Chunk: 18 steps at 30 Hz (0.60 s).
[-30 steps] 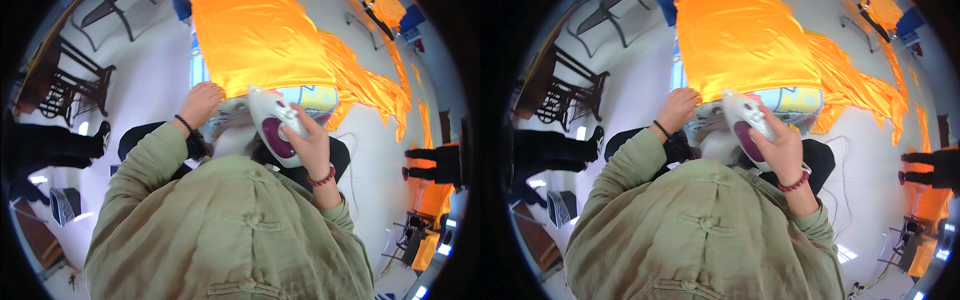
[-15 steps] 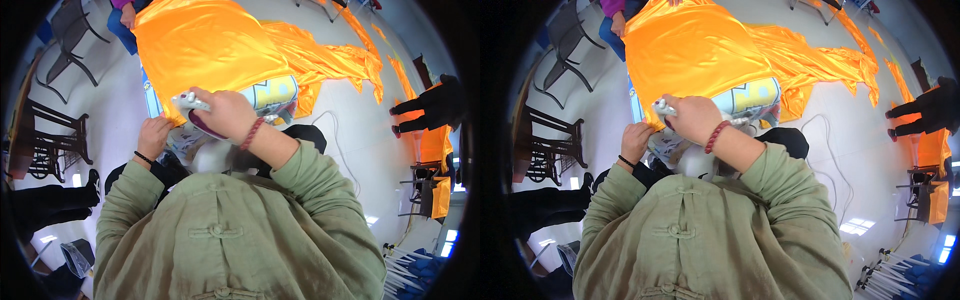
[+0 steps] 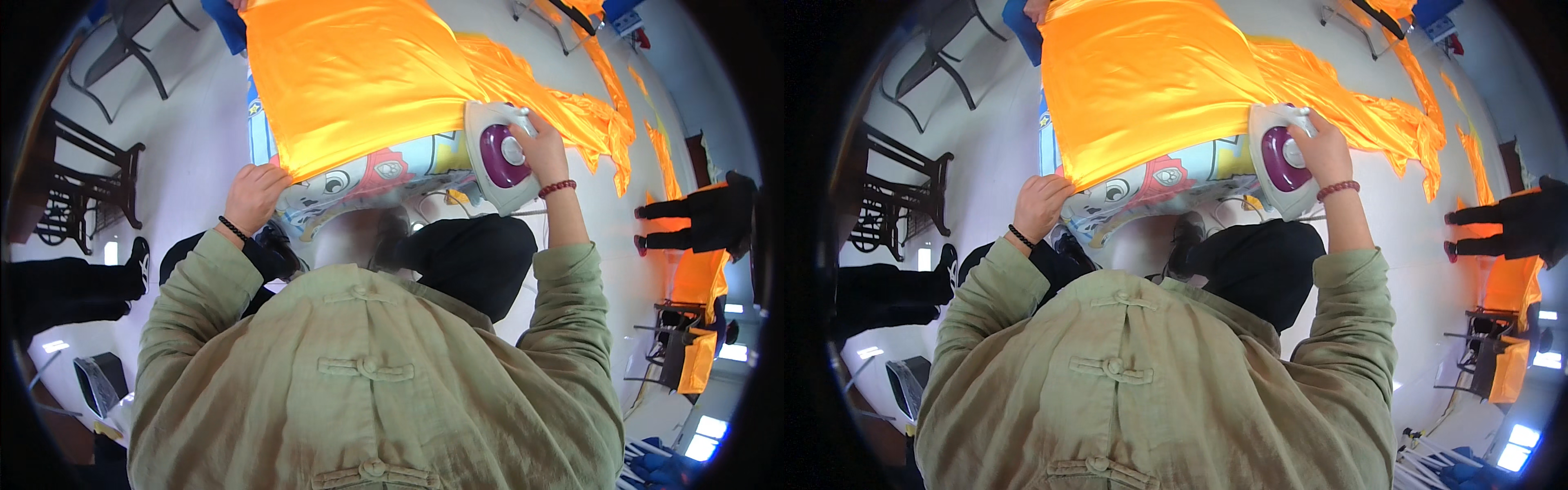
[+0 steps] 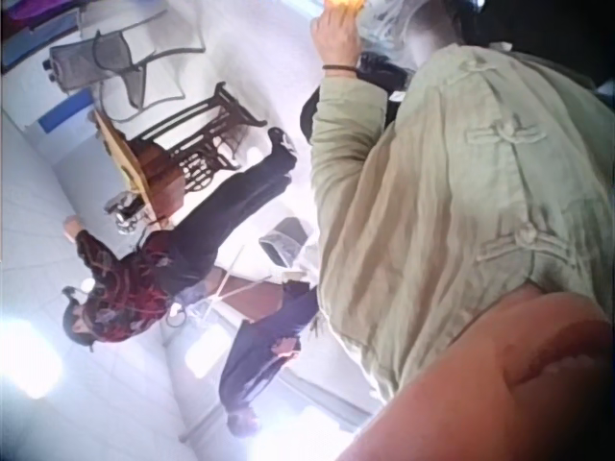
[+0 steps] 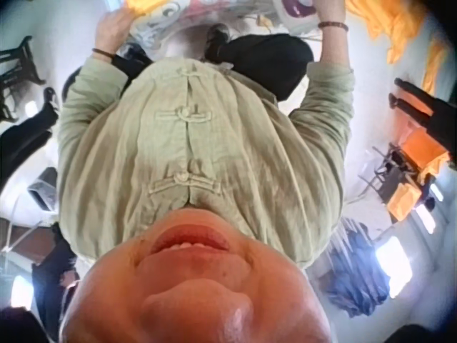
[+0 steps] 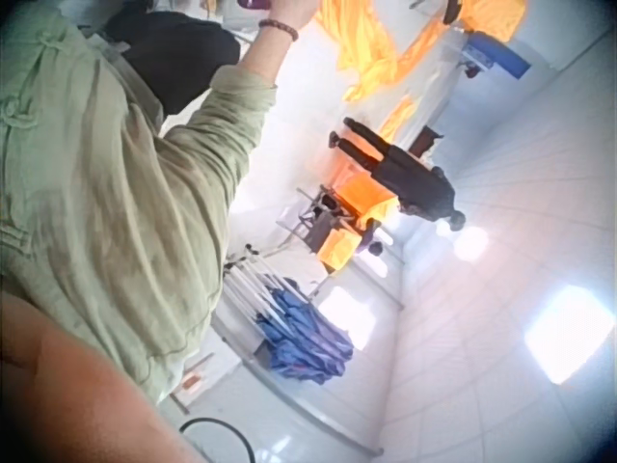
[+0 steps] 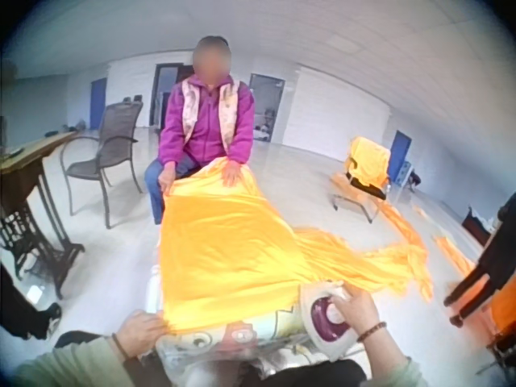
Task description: The person irons a large orange fabric laid on a padded surface. They use a steam iron to smooth the material, periodically lifting and repositioning the fabric to access different areas.
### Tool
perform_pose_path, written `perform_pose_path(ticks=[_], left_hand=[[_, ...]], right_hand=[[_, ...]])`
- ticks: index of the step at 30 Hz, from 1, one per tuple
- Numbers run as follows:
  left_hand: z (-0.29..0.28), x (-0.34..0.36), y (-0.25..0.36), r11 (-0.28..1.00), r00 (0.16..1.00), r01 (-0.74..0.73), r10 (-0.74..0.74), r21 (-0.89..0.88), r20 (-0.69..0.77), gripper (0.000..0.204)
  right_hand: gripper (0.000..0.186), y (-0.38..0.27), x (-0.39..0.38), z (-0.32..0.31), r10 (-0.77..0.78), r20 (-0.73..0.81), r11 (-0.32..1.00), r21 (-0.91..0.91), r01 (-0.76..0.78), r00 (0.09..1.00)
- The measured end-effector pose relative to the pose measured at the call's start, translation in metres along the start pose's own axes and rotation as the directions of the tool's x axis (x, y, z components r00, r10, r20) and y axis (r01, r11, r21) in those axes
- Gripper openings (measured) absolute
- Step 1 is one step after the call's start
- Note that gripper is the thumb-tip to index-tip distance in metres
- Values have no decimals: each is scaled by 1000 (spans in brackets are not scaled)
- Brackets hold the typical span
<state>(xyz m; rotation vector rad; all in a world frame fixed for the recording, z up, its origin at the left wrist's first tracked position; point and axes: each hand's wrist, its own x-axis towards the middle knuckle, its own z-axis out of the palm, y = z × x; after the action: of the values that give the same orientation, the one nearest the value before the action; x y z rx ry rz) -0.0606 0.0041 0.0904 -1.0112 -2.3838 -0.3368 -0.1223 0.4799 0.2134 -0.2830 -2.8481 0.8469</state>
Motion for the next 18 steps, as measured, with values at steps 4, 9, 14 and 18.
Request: perform_pose_path(ticks=[4,9,14,18], left_hand=[[-1,-8,3,1000,999,14,-13,6,-43,27],[3,-17,9,994,995,97,-98,-42,-29,23],[4,-18,12,992,990,126,-127,-22,-53,19],[0,-18,13,994,994,106,-106,-2,-36,20]], right_hand=[[53,-11,-17,-2,-136,16,991,-12,136,991],[49,-64,-52,20,-356,83,929,143,342,931],[46,-136,-74,67,-595,162,792,288,539,787],[46,-155,-86,94,-595,245,803,130,582,765]])
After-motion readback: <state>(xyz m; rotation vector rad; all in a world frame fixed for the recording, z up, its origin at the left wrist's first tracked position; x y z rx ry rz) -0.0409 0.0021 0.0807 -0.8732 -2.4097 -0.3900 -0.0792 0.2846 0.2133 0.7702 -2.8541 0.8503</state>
